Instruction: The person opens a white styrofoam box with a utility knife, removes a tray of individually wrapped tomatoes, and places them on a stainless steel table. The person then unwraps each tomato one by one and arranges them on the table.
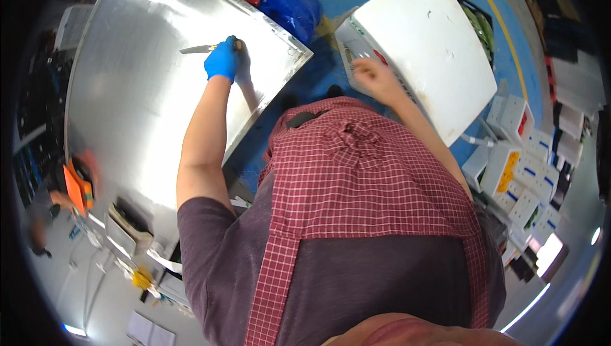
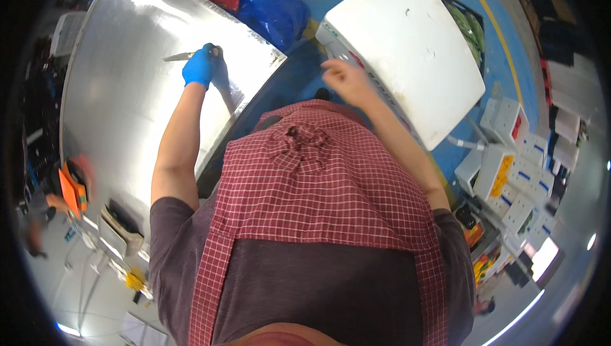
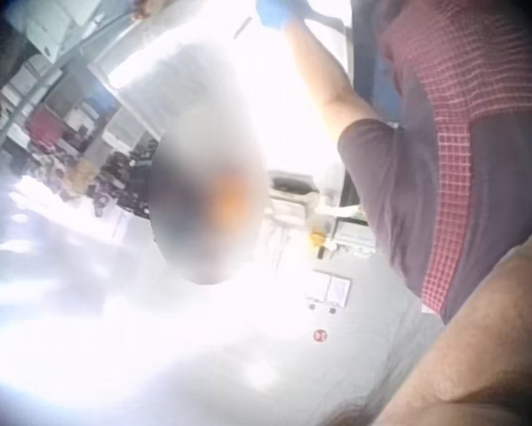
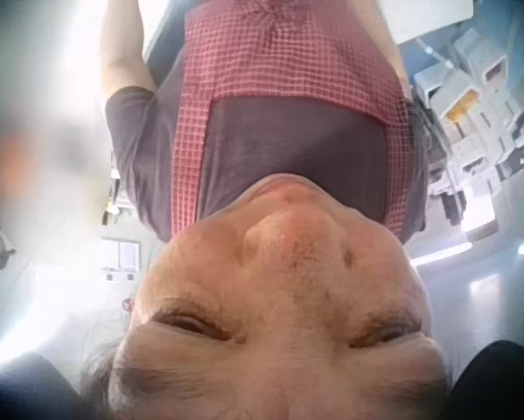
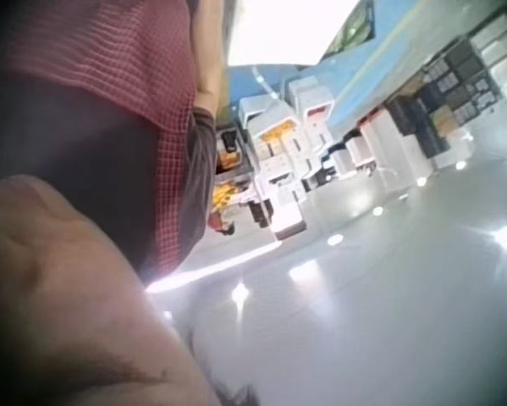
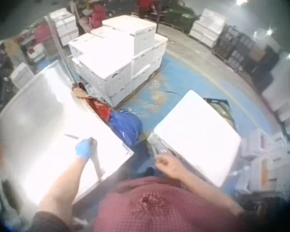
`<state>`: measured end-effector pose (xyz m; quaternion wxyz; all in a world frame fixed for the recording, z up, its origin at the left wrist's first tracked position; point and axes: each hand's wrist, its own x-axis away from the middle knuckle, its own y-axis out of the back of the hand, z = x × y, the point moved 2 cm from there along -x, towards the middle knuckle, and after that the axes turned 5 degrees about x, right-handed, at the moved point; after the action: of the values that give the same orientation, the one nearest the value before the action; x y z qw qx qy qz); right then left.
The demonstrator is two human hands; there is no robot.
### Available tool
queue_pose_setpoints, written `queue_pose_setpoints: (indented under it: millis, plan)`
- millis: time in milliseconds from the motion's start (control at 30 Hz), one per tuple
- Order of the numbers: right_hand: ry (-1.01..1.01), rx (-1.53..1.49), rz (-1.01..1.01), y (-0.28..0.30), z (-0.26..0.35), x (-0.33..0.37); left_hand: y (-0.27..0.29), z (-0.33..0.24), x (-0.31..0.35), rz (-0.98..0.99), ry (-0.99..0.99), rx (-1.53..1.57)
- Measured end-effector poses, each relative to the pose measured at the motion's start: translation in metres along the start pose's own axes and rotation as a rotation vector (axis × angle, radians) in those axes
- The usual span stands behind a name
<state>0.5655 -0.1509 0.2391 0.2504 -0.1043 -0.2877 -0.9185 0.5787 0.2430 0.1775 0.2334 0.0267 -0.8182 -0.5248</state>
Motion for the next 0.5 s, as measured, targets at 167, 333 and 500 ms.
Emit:
queue_pose_setpoints:
  millis: [167, 333, 500]
  plan:
    - [-0.095, -0.389, 0.295, -0.062, 0.029, -0.004, 0.005, -0.087, 0.064, -0.172, -0.742, 0.208]
    - [-0.209, -1.211, 0.274, -0.080, 0.024, 0.015, -0.019, -0.153, 0.117, -0.088, -1.092, 0.319]
    - [-0.243, -1.510, -0.058, -0.082, 0.006, 0.055, -0.036, -0.176, 0.124, 0.083, -1.375, 0.350]
